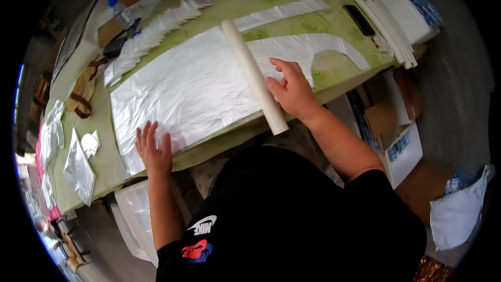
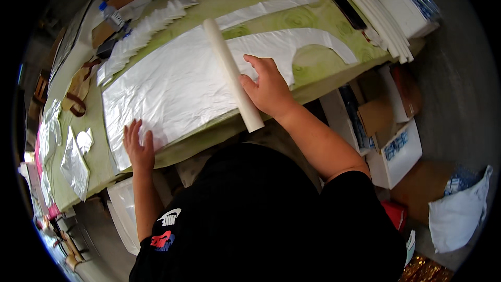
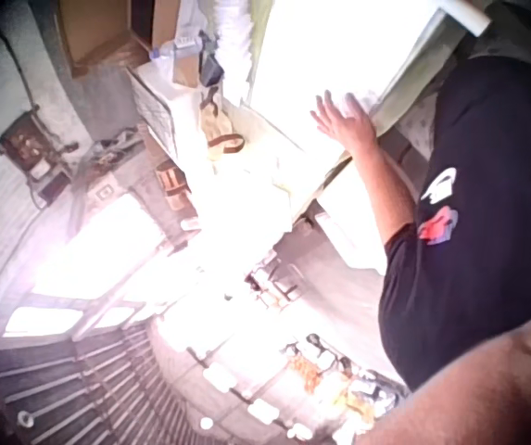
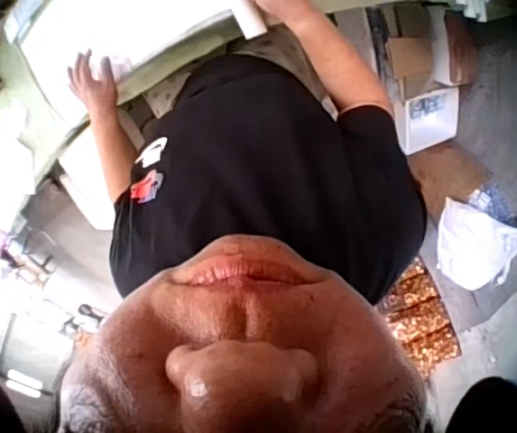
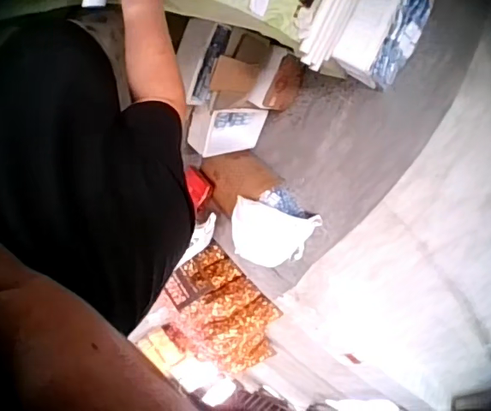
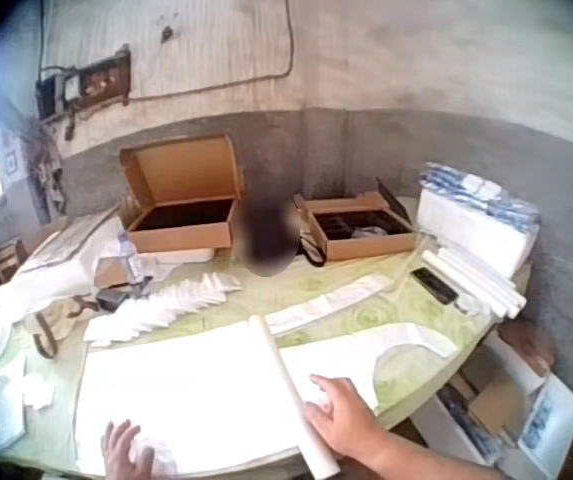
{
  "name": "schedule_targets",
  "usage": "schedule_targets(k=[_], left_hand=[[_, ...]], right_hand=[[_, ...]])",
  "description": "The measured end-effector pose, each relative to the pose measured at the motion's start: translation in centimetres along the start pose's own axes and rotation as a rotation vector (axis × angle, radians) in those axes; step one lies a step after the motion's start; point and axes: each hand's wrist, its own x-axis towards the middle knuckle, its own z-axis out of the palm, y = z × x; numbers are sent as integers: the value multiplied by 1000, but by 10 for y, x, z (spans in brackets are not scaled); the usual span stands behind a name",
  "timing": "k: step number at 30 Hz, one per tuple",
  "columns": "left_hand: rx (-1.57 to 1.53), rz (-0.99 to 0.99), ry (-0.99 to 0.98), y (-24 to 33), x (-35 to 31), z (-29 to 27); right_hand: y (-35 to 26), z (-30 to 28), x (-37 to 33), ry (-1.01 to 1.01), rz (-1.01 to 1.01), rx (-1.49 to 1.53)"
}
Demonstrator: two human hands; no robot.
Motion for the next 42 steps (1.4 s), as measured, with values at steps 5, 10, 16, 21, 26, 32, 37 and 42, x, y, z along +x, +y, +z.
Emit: schedule_targets(k=[5,10,16,21,26,32,37,42], left_hand=[[-350,206,42,71,14,-20],[-565,398,-116,156,32,-21],[-676,517,-250,205,34,-15],[-720,473,-362,211,19,-1],[-731,444,-402,210,11,-4],[-1092,109,-469,208,13,-2],[-1837,-396,-622,233,64,10],[-1765,-580,-276,185,89,11]], right_hand=[[38,-25,-31,209,-21,135],[83,-78,-13,403,-165,-460],[120,-123,21,326,-39,-598],[109,-110,19,60,225,-834],[125,-103,26,44,203,-804],[70,-85,16,197,-252,-633],[-34,-35,-10,-58,-656,-241],[-44,-17,-26,-114,-663,-64]])
